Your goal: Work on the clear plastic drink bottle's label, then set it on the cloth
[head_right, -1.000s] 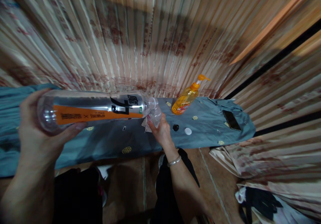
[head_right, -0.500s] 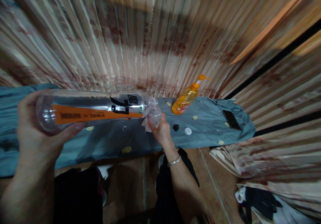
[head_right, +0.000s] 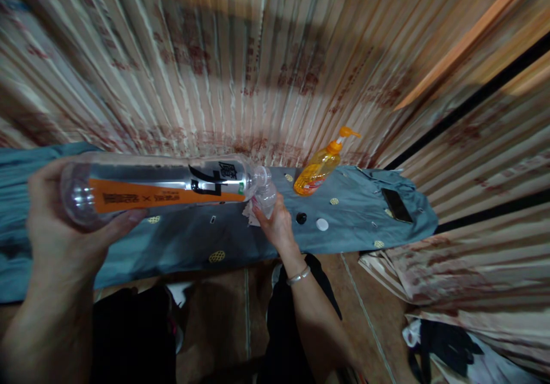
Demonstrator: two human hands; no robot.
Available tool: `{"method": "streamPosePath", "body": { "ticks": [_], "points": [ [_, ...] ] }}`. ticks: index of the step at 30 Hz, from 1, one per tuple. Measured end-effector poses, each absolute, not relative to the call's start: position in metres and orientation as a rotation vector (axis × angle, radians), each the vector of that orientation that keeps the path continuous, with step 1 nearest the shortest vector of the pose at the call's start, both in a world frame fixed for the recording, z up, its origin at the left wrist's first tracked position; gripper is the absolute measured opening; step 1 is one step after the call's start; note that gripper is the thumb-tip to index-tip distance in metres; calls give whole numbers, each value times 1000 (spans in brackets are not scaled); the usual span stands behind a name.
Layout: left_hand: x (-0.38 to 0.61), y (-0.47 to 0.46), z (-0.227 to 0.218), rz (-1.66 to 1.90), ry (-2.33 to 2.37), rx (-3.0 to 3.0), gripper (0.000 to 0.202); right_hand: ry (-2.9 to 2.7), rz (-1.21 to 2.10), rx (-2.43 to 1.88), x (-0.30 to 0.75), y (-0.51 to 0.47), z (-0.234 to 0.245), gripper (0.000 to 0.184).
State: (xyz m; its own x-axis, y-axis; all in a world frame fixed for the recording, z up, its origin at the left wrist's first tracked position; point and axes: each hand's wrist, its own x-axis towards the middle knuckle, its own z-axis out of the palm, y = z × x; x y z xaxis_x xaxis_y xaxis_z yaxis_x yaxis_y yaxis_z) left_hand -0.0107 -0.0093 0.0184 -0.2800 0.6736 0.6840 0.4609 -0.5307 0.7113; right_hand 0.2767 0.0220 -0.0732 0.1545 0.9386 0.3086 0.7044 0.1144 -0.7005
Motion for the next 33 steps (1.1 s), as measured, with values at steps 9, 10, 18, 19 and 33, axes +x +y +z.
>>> {"method": "streamPosePath", "body": {
  "ticks": [9,10,18,19,33],
  "points": [
    [-9,-10,21,1925,1434,1719,92,-1614,354,-1655,277,22,-75,58],
    [-9,-10,21,1924,1434,1716,93,-1617,354,-1653,277,22,-74,58],
    [-9,-10,22,1935,1403,1749,91,-1640,363,-1632,277,21,-74,58],
    [-9,-10,22,1932,1400,1754,91,-1635,361,-1638,277,21,-74,59],
    [-8,-11,25,1925,1418,1759,87,-1621,364,-1610,277,22,-75,59]
  ]
}}
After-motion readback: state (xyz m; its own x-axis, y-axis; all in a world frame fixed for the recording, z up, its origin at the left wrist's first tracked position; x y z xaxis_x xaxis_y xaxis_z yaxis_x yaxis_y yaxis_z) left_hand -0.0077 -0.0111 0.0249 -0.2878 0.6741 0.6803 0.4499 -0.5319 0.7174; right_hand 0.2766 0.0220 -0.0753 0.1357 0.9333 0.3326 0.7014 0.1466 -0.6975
